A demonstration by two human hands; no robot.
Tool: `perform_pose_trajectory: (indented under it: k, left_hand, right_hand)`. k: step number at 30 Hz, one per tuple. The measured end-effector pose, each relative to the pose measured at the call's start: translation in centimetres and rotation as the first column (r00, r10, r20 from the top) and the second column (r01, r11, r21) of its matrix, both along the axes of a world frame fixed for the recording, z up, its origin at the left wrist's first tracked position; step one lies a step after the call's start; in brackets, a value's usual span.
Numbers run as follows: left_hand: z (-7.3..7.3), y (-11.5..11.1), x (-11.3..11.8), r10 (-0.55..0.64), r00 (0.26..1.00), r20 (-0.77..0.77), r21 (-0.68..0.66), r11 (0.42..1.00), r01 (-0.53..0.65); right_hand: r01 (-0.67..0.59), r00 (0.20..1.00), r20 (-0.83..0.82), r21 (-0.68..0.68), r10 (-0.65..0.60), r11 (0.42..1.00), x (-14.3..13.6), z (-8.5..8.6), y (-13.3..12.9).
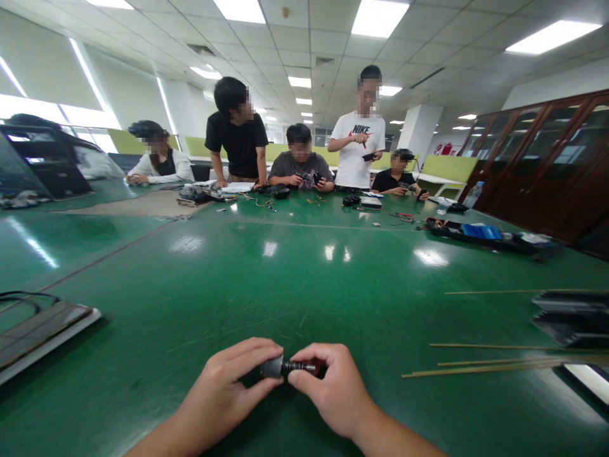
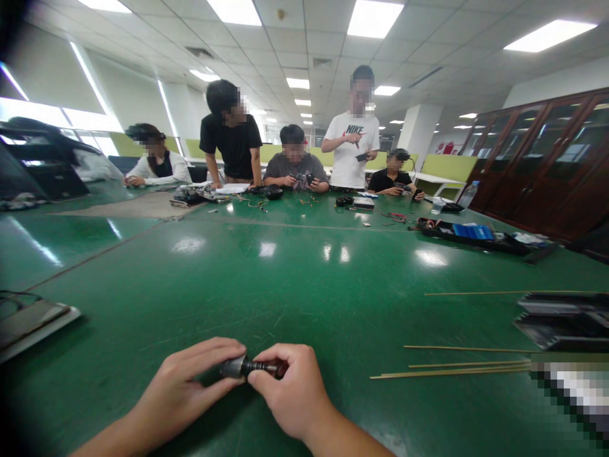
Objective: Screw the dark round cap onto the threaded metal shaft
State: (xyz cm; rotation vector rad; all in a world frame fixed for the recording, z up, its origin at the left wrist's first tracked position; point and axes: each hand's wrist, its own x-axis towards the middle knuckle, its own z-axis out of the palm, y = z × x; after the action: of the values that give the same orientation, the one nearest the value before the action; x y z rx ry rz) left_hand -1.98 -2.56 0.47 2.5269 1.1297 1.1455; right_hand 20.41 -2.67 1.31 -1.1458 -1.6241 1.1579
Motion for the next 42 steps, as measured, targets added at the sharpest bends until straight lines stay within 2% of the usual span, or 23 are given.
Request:
perform_pose_trajectory:
  k: [29, 42]
  left_hand:
    - [-0.13, 0.18, -0.22, -0.005, 1.000, -0.011, 0.034, 0.999, 0.005]
    - [-0.39, 0.21, -0.53, 0.001, 1.000, -0.008, 0.013, 1.000, 0.000]
  right_hand:
    - [-0.007, 1.000, -0.021, 0.001, 0.007, 1.000, 0.09, -0.03, -0.03]
    - [-0.004, 1.000, 0.005, 0.053, 0.004, 0.999, 0.21, 0.08, -0.14]
